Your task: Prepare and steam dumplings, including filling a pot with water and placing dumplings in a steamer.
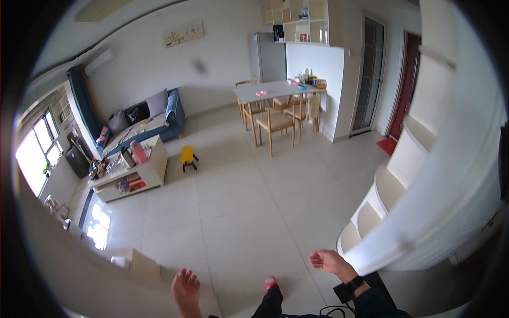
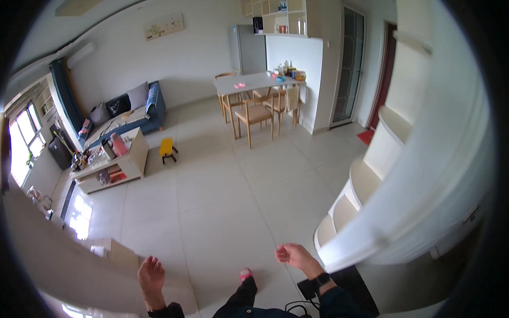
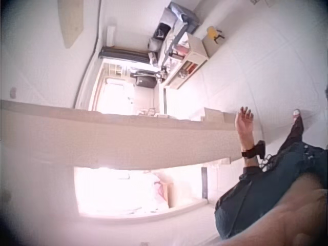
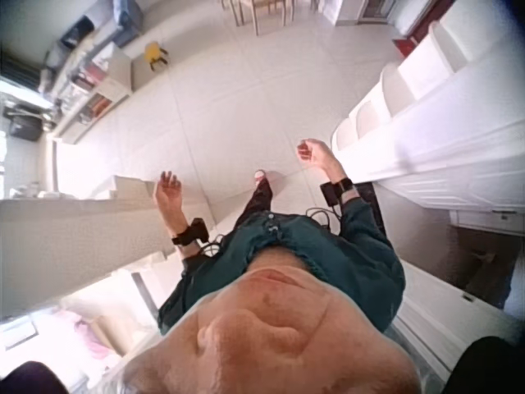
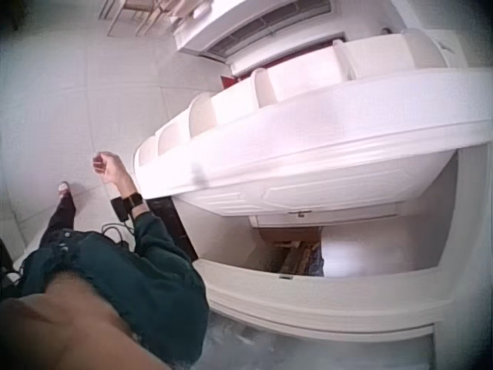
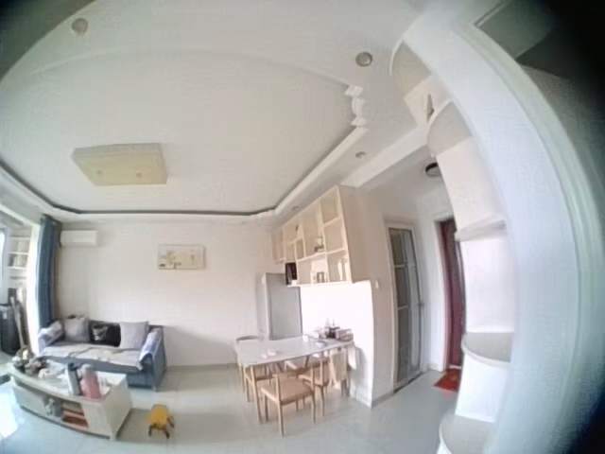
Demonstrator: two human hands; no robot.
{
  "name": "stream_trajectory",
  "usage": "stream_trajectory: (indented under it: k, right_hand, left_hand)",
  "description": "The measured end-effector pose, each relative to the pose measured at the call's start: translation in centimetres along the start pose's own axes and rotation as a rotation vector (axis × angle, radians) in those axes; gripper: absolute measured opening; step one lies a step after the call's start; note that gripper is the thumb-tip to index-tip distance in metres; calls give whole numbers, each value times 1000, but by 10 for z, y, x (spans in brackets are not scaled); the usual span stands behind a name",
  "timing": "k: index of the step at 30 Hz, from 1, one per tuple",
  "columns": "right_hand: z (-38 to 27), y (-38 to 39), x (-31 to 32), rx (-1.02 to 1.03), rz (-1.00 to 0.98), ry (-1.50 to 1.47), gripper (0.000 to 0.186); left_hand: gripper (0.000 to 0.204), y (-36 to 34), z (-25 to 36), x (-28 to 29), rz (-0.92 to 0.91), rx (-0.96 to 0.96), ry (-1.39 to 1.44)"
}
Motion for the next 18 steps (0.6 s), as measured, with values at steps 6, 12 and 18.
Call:
stream_trajectory:
  k: [6, 12, 18]
  right_hand:
    - [-143, -98, 27, 140, 134, 6, 23]
    - [-282, -189, 20, 338, 388, 10, 19]
    - [-380, -404, 12, 352, 402, -47, 15]
  left_hand:
    - [16, -172, 56, -115, -1, -77, 36]
    - [16, -345, 83, -221, -54, -46, -51]
    - [17, -530, 97, -243, 16, -26, 61]
Point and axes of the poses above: each hand's wrist, its own y-axis away from the middle knuckle, its own x-axis out of the back of the hand, z = x × y, the point moved 10 cm from there along -y, towards the middle knuckle, and after that the axes turned 7 degrees about x, right-handed, at the moved point
